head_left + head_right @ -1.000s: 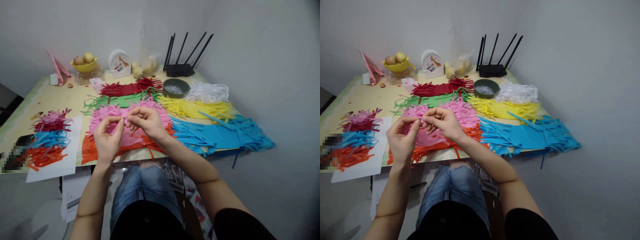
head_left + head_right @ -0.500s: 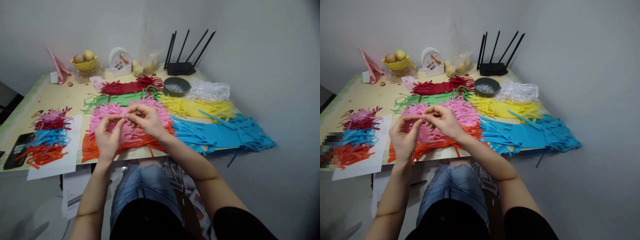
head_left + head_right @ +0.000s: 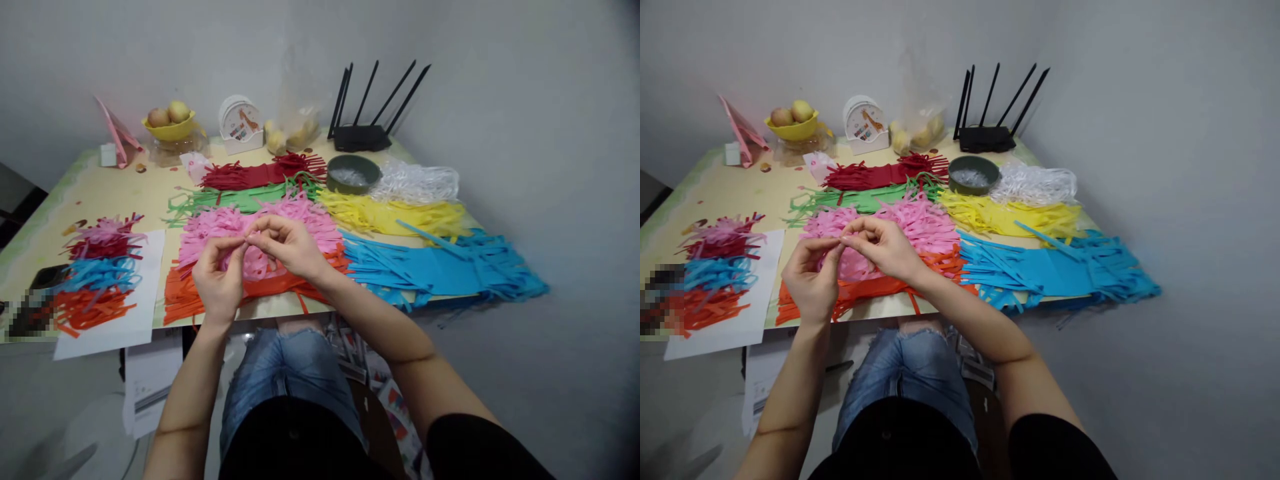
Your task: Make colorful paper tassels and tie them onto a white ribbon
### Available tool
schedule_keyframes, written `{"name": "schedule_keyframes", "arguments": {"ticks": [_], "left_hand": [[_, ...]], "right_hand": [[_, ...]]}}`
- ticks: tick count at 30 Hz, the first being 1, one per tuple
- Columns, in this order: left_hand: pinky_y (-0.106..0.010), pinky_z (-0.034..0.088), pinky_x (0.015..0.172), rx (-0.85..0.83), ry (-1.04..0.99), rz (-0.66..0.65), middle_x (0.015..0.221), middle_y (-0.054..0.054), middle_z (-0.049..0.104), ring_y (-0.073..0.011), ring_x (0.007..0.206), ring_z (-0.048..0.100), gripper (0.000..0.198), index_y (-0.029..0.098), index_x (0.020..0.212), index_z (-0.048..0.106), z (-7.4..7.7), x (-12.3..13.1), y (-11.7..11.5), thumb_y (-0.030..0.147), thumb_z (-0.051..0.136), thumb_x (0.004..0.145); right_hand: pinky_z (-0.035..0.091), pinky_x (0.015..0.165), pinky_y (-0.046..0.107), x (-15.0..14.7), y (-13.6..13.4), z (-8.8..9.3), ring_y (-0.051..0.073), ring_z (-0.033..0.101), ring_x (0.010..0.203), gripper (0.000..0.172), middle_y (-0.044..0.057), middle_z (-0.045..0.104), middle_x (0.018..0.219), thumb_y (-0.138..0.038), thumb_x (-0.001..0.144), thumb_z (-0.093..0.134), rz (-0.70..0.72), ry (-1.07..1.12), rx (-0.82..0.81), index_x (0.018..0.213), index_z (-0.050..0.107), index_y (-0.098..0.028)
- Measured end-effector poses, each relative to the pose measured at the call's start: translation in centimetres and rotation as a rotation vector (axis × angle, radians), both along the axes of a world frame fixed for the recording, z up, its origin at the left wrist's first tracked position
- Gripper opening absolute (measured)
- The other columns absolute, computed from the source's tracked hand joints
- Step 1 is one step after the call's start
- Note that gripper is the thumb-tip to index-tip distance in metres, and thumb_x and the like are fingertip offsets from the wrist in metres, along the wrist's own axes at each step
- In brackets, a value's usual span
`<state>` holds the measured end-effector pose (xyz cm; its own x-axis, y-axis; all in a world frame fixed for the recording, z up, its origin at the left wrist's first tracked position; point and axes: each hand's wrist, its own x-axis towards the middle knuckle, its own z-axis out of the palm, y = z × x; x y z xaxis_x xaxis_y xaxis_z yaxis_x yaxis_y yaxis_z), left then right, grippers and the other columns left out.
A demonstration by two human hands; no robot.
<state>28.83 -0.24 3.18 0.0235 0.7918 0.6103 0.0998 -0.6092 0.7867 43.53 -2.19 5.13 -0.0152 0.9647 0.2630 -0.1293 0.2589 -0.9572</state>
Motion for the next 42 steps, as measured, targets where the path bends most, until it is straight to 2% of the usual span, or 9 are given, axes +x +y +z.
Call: {"name": "schedule_keyframes", "arguments": {"ticks": [7,14,24,28,31,34,37,40,42], "left_hand": [[-0.025,0.058,0.080,0.081,0.098,-0.049,0.094,-0.002,0.075,-0.0138,0.086,0.073,0.024,0.019,0.103,0.070,-0.3,-0.5,0.1,0.022,0.079,0.082],[-0.037,0.055,0.096,0.349,0.203,0.196,0.086,0.000,0.077,-0.0147,0.080,0.071,0.005,0.021,0.092,0.073,-1.3,-0.9,0.5,0.024,0.072,0.088],[-0.027,0.057,0.072,-0.276,-0.083,-0.070,0.072,-0.001,0.072,-0.0154,0.069,0.071,0.016,0.018,0.083,0.072,-1.6,-3.3,0.8,0.031,0.078,0.079],[-0.035,0.057,0.082,-0.339,0.198,-0.111,0.085,-0.006,0.075,-0.0194,0.077,0.071,0.026,0.016,0.097,0.074,0.2,-9.5,7.0,0.035,0.074,0.080],[-0.046,0.050,0.100,-0.088,0.498,0.342,0.099,-0.011,0.074,-0.0221,0.094,0.066,0.027,0.010,0.106,0.072,3.6,-16.2,15.1,0.022,0.061,0.084],[-0.056,0.022,0.120,0.069,0.901,0.710,0.114,-0.013,0.069,-0.0257,0.121,0.051,0.027,0.008,0.107,0.070,5.9,-20.9,22.1,0.019,0.054,0.088],[-0.052,0.006,0.124,-0.022,1.096,0.615,0.121,-0.013,0.067,-0.0251,0.133,0.043,0.026,0.010,0.104,0.066,4.6,-21.8,25.1,0.015,0.046,0.089],[-0.052,0.024,0.118,-0.152,1.090,0.488,0.094,-0.010,0.072,-0.0291,0.120,0.054,0.007,0.017,0.075,0.061,1.2,-20.1,24.5,0.019,0.055,0.078],[-0.053,0.039,0.106,-0.199,1.023,0.438,0.067,-0.007,0.067,-0.0317,0.102,0.061,0.015,0.020,0.059,0.050,-0.4,-18.8,23.2,0.025,0.058,0.072]], "right_hand": [[0.034,0.042,0.020,0.9,0.4,0.8,0.007,0.046,0.042,0.044,-0.005,0.054,0.050,-0.054,0.075,0.078,0.021,-0.143,-0.021,0.084,0.069,-0.012],[0.029,0.041,0.019,0.0,0.3,1.5,0.005,0.040,0.040,0.044,-0.007,0.046,0.045,-0.055,0.084,0.069,0.085,-0.201,-0.033,0.081,0.070,-0.011],[0.029,0.042,0.020,-2.3,1.3,1.3,0.005,0.041,0.040,0.050,-0.006,0.048,0.046,-0.063,0.080,0.070,-0.095,-0.243,0.010,0.071,0.065,-0.014],[0.042,0.048,0.021,-1.0,1.2,-0.4,0.009,0.053,0.048,0.046,-0.004,0.057,0.054,-0.056,0.085,0.065,0.014,-0.234,-0.053,0.099,0.071,-0.013],[0.044,0.050,0.022,1.1,0.5,-2.0,0.010,0.055,0.050,0.049,-0.003,0.058,0.057,-0.057,0.084,0.066,-0.021,-0.262,-0.143,0.106,0.071,-0.013],[0.043,0.050,0.024,2.4,-0.2,-3.5,0.010,0.053,0.048,0.050,-0.002,0.057,0.055,-0.061,0.083,0.065,-0.060,-0.263,-0.199,0.093,0.072,-0.012],[0.044,0.053,0.024,2.6,-0.8,-4.6,0.011,0.054,0.050,0.046,-0.001,0.058,0.057,-0.057,0.086,0.062,-0.086,-0.299,-0.197,0.090,0.073,-0.013],[0.044,0.055,0.024,3.7,-1.3,-5.4,0.012,0.056,0.052,0.038,0.000,0.061,0.058,-0.048,0.090,0.058,-0.181,-0.418,-0.167,0.091,0.074,-0.014],[0.045,0.057,0.025,6.2,-1.7,-5.5,0.014,0.059,0.055,0.034,0.001,0.067,0.063,-0.044,0.092,0.057,-0.288,-0.544,-0.121,0.092,0.075,-0.015]]}}
